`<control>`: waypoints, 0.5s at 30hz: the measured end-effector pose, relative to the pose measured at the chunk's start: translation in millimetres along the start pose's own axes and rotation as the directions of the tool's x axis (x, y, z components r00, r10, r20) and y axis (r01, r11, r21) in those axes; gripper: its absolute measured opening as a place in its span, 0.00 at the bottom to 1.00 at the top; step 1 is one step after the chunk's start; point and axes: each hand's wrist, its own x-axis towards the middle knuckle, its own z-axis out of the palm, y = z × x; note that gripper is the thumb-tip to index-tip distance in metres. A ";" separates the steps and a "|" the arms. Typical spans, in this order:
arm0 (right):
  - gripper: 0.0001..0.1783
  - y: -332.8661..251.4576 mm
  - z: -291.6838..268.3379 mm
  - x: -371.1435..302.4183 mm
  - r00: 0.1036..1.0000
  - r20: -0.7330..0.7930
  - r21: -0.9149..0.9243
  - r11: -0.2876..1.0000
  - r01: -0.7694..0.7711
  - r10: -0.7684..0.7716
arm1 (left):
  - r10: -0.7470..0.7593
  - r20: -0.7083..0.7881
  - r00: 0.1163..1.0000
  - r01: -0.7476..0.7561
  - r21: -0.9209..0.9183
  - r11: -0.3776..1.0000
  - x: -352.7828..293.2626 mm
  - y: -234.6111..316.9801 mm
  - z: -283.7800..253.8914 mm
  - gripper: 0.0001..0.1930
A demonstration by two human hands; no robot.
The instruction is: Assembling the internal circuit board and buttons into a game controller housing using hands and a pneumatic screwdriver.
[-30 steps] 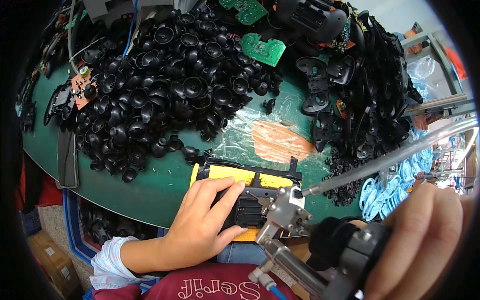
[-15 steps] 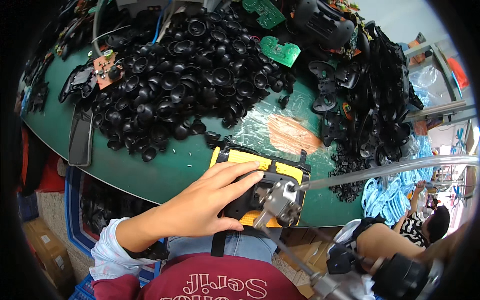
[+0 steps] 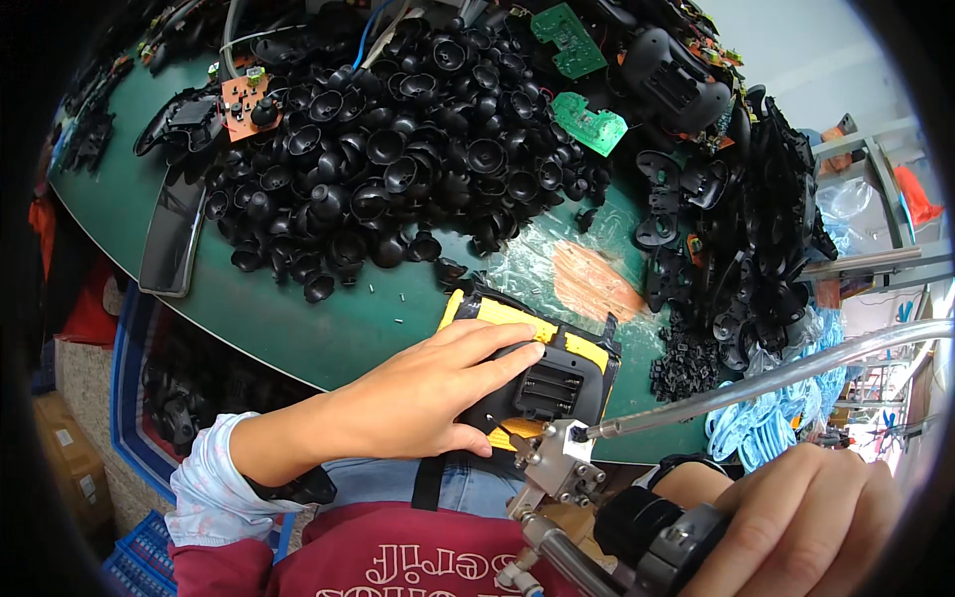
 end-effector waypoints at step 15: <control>0.06 -0.6 -15.6 -26.1 0.957 -0.255 0.048 0.986 0.157 -0.140 | 0.069 -0.064 0.996 -0.058 0.165 0.985 8.7 6.5 7.0 0.43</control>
